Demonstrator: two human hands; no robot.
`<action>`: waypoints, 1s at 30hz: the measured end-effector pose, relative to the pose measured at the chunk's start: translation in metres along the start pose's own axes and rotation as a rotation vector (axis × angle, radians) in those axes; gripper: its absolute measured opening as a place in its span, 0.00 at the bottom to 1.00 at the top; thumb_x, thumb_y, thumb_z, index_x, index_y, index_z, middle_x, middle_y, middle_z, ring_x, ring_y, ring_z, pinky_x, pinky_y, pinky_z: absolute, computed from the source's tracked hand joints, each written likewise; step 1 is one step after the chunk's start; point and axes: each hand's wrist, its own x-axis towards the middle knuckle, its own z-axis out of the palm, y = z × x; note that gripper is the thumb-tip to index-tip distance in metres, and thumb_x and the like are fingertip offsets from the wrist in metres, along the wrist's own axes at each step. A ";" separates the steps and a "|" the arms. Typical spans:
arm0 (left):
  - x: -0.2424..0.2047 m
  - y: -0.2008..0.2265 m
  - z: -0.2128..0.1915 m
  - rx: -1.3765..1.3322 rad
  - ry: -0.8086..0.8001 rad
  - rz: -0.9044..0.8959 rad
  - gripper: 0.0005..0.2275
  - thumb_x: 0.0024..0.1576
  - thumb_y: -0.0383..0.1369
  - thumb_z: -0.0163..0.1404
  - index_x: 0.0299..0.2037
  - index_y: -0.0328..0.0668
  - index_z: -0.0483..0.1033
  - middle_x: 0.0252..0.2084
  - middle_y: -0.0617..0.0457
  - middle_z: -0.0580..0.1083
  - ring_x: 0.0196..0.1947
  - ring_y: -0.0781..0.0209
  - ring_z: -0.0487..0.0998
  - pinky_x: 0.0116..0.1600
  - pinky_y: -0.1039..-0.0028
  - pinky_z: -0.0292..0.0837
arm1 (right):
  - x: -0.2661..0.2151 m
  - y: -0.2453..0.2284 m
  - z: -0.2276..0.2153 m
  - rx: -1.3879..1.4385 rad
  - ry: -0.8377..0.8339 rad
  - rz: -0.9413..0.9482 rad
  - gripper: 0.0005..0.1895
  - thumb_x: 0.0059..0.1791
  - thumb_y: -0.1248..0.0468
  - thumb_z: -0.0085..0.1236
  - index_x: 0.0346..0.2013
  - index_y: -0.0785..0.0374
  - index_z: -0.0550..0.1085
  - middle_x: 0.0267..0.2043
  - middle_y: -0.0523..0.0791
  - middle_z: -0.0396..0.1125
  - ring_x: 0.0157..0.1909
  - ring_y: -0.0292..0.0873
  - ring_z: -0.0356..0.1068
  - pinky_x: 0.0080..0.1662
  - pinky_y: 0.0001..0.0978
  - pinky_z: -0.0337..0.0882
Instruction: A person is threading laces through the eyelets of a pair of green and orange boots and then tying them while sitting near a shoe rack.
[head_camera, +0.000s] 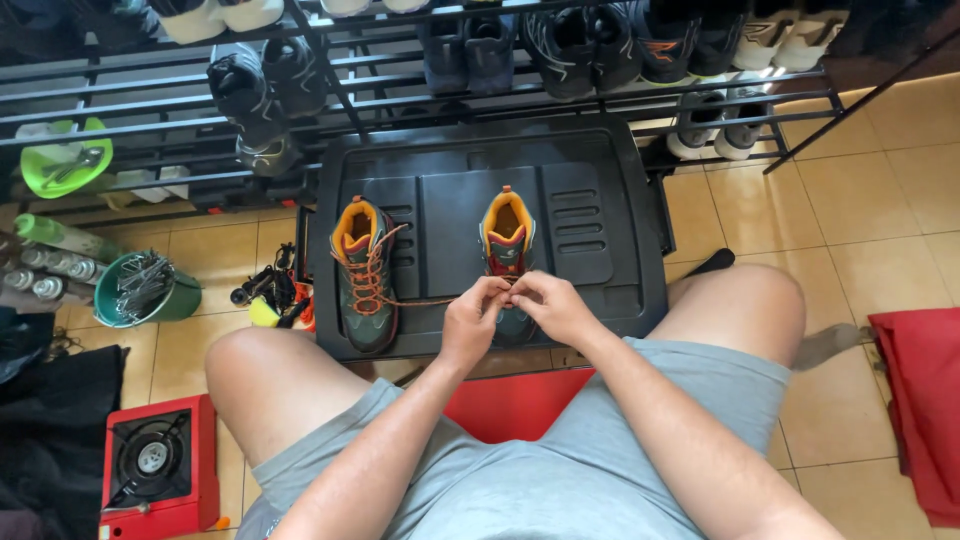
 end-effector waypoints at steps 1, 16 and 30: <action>0.000 -0.003 0.000 0.094 0.025 0.060 0.06 0.59 0.27 0.56 0.43 0.51 0.79 0.32 0.53 0.81 0.36 0.54 0.83 0.46 0.67 0.78 | 0.003 0.010 0.000 -0.120 0.079 -0.065 0.04 0.48 0.61 0.63 0.38 0.51 0.79 0.36 0.40 0.75 0.41 0.42 0.78 0.45 0.36 0.76; 0.004 -0.072 0.004 0.375 -0.264 -0.501 0.31 0.50 0.59 0.60 0.57 0.52 0.70 0.51 0.53 0.75 0.55 0.49 0.78 0.60 0.56 0.71 | 0.023 0.046 -0.003 -0.106 0.230 0.323 0.08 0.45 0.53 0.65 0.36 0.47 0.83 0.35 0.39 0.76 0.44 0.43 0.76 0.48 0.37 0.74; 0.004 -0.047 0.000 0.503 -0.339 -0.455 0.30 0.49 0.57 0.60 0.54 0.45 0.70 0.46 0.50 0.75 0.55 0.46 0.77 0.59 0.54 0.71 | 0.030 0.057 0.002 -0.071 0.265 0.269 0.06 0.45 0.55 0.65 0.36 0.46 0.83 0.34 0.40 0.76 0.42 0.42 0.77 0.47 0.36 0.75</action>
